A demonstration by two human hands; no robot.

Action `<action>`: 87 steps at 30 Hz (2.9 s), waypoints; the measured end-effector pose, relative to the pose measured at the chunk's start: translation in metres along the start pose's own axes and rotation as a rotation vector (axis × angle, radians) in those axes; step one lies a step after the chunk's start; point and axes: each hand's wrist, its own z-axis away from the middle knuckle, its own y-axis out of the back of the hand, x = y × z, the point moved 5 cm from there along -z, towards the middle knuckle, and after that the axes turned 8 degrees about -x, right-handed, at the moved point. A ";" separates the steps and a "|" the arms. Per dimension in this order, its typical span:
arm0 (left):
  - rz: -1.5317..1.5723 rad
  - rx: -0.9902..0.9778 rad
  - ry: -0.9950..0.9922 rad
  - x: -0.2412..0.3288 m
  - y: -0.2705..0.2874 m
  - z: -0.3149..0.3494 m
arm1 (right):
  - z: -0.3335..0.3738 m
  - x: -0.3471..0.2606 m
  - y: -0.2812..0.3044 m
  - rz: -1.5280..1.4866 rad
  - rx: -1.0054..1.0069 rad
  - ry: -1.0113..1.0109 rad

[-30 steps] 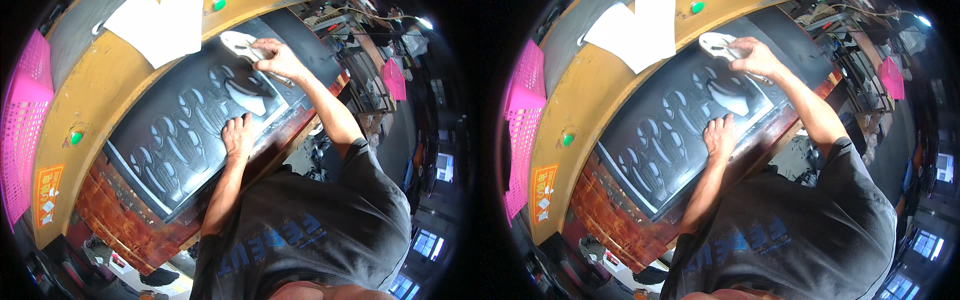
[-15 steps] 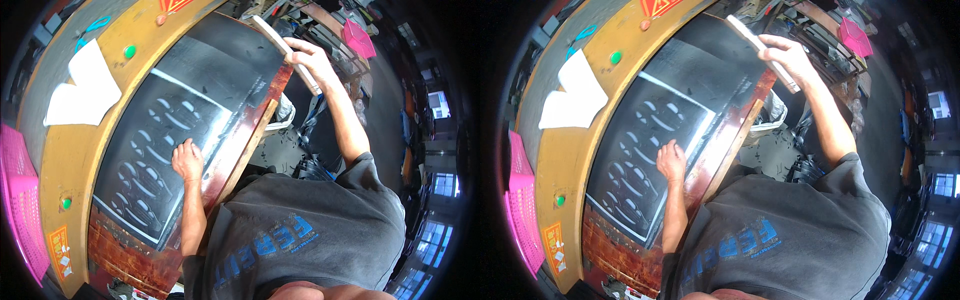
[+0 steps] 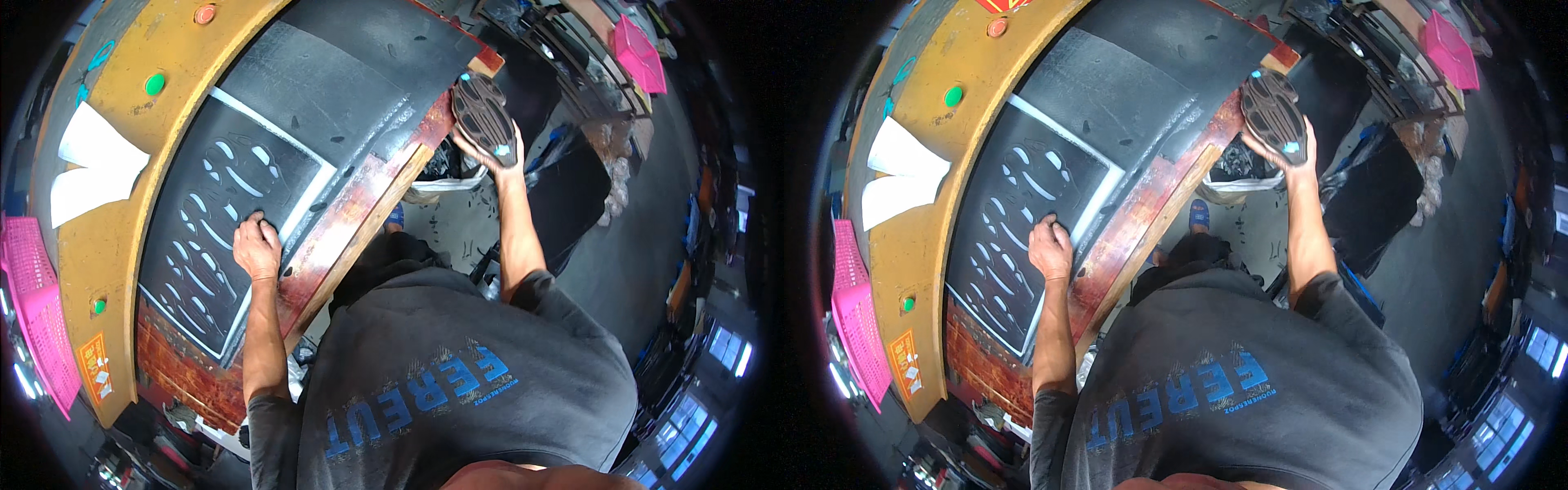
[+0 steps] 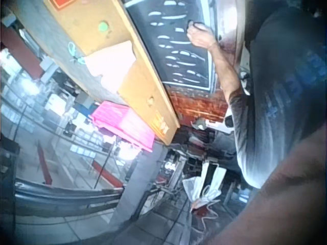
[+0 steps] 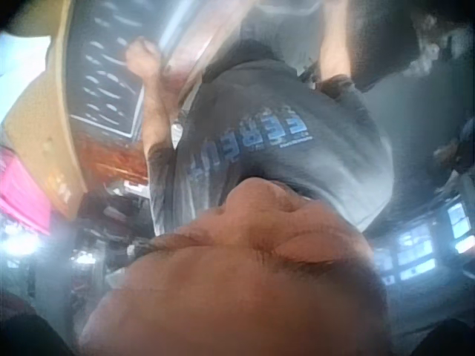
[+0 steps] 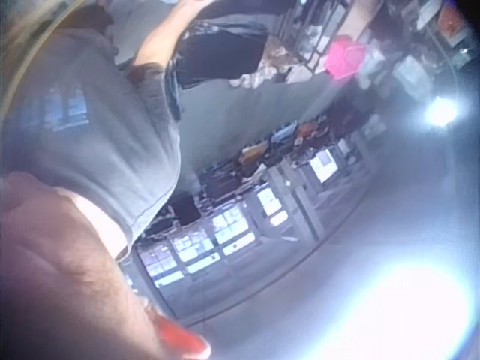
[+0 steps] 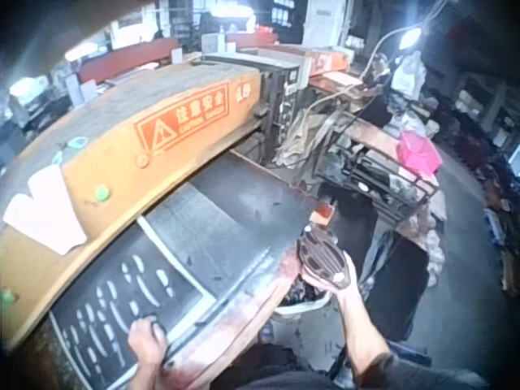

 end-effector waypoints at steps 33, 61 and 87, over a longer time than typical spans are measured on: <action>-0.003 0.016 0.038 -0.008 -0.003 0.000 | -0.002 -0.022 -0.100 -0.116 -0.327 -0.038; 0.067 0.147 -0.015 -0.010 0.005 -0.009 | -0.004 0.047 -0.045 -0.102 0.099 -0.052; -0.008 0.013 0.102 -0.028 0.000 -0.019 | -0.177 0.271 -0.138 2.293 -0.983 0.278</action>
